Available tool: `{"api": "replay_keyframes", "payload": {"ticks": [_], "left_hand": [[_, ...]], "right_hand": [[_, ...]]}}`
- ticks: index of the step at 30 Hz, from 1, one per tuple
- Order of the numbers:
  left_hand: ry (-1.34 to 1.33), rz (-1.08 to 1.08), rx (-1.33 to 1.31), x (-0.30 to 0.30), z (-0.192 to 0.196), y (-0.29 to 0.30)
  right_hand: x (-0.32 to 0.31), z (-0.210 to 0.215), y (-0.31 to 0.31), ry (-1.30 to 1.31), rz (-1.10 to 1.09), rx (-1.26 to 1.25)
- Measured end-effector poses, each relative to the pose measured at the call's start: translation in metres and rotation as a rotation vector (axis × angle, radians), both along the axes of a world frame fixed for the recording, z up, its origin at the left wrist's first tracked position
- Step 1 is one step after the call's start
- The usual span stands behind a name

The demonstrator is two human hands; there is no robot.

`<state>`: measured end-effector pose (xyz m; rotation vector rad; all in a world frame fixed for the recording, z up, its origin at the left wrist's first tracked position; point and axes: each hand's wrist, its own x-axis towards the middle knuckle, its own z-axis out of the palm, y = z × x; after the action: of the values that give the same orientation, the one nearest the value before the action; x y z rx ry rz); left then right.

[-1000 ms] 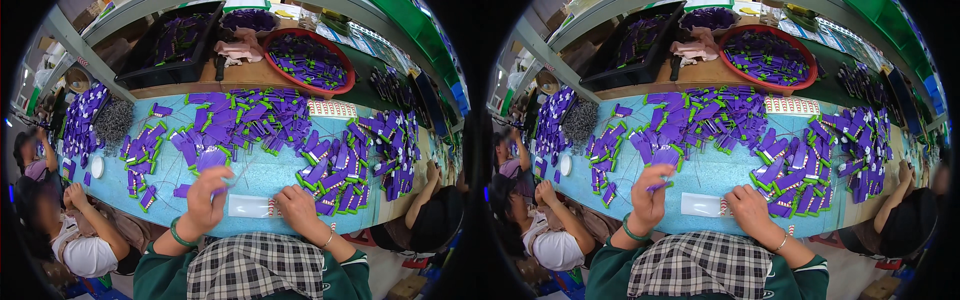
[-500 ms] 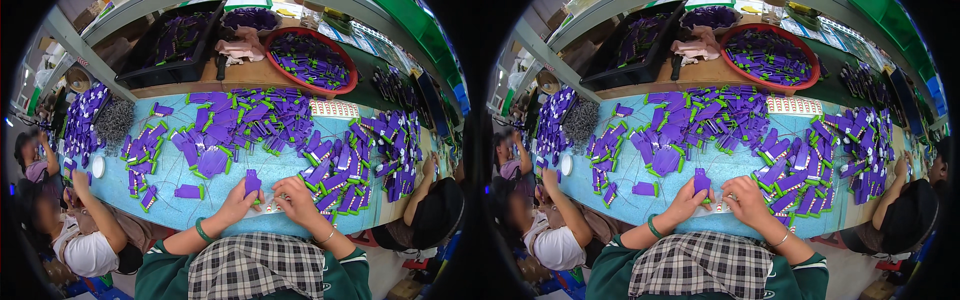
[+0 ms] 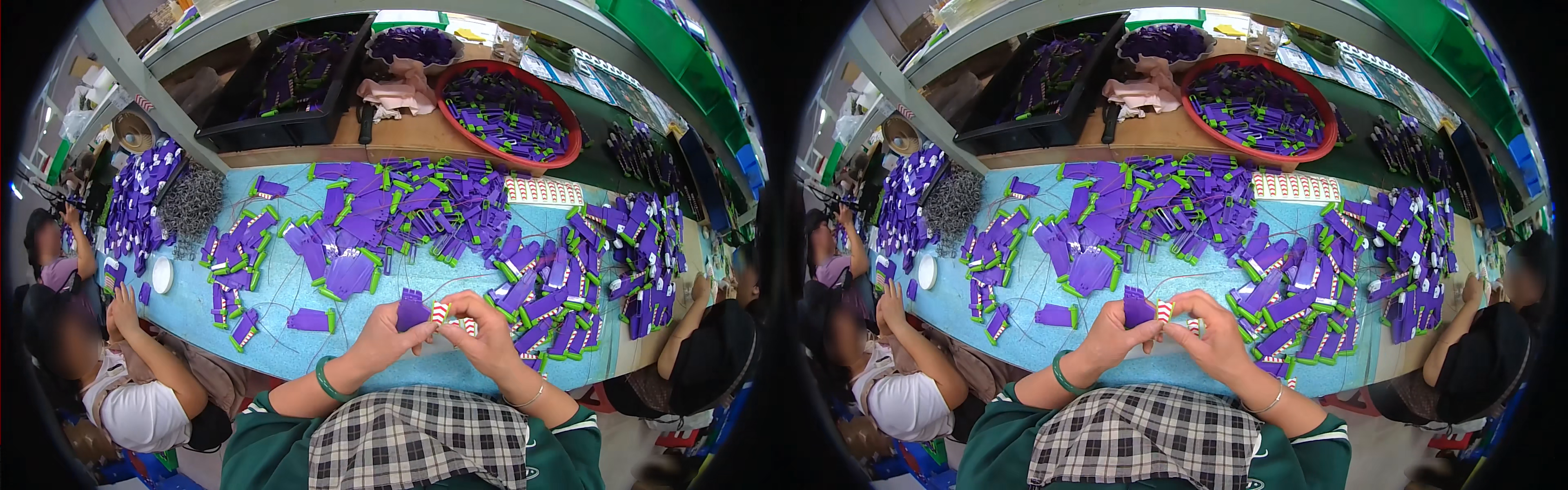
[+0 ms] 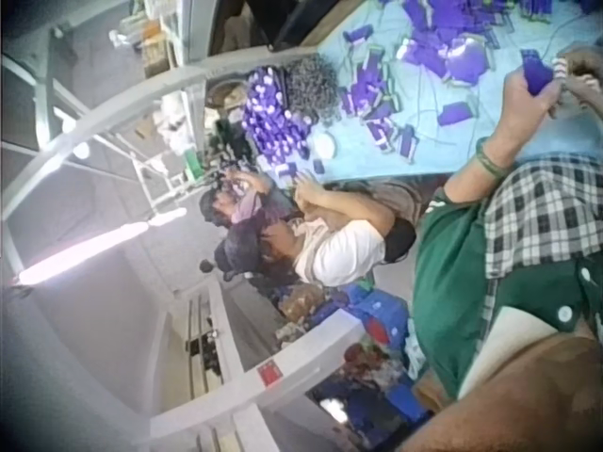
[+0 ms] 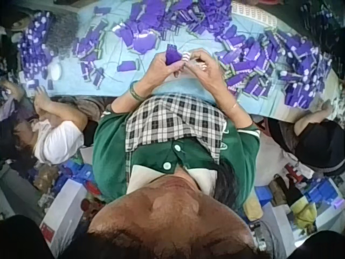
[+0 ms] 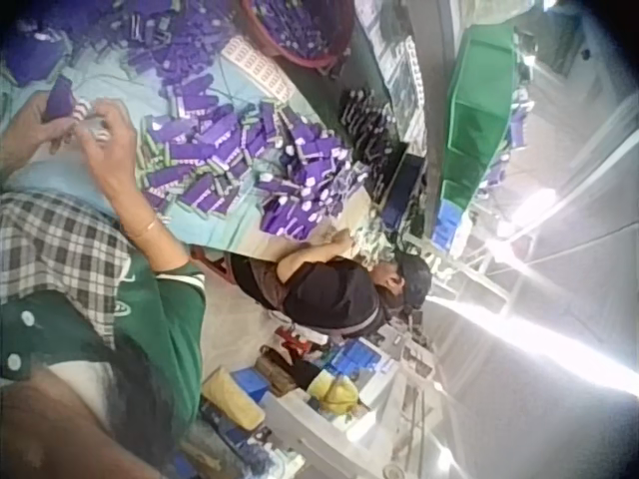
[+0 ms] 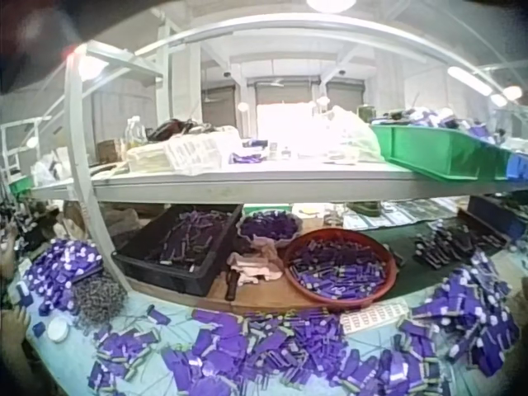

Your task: The person assembles small purple and green plastic components by hand at a workbench. They pick up a purple piece and a green piece, fit them together, and place the finished unit on the table. The process is repeated continuously with parts from a large pile.

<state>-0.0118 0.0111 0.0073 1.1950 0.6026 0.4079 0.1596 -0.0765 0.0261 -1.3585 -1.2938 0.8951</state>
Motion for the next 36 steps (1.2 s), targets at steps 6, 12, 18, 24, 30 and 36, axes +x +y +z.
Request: {"api": "replay_keyframes", "payload": {"ticks": [6,12,18,24,30,36], "left_hand": [[-0.167,0.066,-0.360,0.004,0.002,-0.003],[-0.307,-0.002,-0.559,0.005,0.002,-0.006],[-0.306,-0.009,-0.568,0.006,-0.001,-0.007],[-0.287,-0.027,-0.549,0.006,0.004,-0.007],[-0.133,-0.041,-0.359,0.009,0.007,-0.010],[-0.136,-0.035,-0.337,0.009,0.005,-0.012]], "right_hand": [[-0.009,-0.011,0.001,0.383,-0.085,-0.130],[-0.010,-0.014,0.003,0.344,-0.102,-0.176],[-0.011,-0.024,0.002,0.348,-0.130,-0.106],[-0.013,-0.023,0.000,0.271,-0.184,-0.126],[-0.014,-0.028,-0.002,0.215,-0.201,-0.031],[-0.015,-0.031,-0.004,0.105,-0.225,0.006]]}}
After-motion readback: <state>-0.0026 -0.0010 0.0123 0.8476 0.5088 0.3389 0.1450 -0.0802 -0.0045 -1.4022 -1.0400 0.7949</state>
